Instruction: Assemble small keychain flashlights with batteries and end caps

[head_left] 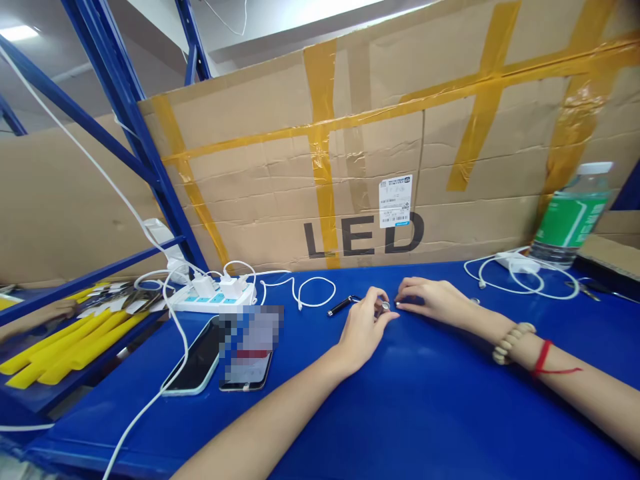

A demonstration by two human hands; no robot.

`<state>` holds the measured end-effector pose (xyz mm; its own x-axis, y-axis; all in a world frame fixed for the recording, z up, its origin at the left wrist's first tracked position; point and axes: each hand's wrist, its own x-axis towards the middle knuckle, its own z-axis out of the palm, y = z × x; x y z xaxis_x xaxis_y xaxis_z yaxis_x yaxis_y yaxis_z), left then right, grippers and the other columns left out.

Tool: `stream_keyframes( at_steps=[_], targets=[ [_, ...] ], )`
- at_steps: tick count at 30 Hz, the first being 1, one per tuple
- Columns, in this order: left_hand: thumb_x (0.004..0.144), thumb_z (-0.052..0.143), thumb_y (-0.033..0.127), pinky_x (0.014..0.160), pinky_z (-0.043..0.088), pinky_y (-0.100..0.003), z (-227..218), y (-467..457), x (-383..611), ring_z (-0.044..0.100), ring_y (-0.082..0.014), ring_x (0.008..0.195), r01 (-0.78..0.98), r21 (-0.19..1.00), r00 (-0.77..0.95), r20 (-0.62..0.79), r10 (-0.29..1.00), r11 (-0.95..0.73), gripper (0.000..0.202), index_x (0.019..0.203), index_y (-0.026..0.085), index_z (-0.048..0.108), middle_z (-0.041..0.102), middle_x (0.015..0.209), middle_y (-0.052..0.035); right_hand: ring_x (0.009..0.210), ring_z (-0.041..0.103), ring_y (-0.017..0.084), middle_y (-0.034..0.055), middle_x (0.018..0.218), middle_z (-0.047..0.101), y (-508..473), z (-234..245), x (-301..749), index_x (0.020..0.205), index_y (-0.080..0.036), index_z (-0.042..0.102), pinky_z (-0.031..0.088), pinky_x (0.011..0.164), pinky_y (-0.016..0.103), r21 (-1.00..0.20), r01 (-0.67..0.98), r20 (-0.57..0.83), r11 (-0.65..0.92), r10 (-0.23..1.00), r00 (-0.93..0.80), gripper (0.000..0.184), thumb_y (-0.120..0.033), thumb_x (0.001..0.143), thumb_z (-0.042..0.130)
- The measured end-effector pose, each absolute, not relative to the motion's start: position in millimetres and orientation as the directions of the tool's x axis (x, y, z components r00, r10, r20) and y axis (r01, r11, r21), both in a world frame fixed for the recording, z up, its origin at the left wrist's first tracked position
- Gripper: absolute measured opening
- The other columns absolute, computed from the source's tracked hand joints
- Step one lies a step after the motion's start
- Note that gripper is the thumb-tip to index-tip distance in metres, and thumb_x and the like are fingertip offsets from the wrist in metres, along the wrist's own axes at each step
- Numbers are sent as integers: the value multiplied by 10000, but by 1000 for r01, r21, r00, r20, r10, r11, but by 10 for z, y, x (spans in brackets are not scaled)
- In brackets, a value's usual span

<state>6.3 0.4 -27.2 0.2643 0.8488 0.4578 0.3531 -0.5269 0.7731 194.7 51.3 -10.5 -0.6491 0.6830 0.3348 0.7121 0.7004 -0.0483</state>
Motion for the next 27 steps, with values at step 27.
stream_keyframes(
  at_steps=[27],
  targets=[
    [803, 527, 235, 627, 466, -240, -234, -12, 44, 602, -152, 629, 411, 702, 239, 532, 812, -581, 152, 834, 179, 665, 686, 742, -12, 730, 614, 134, 49, 814, 648, 213, -37, 1644, 750, -186, 682, 484, 655, 244, -414, 366, 690, 833, 550, -471, 215, -360, 802, 567]
  ],
)
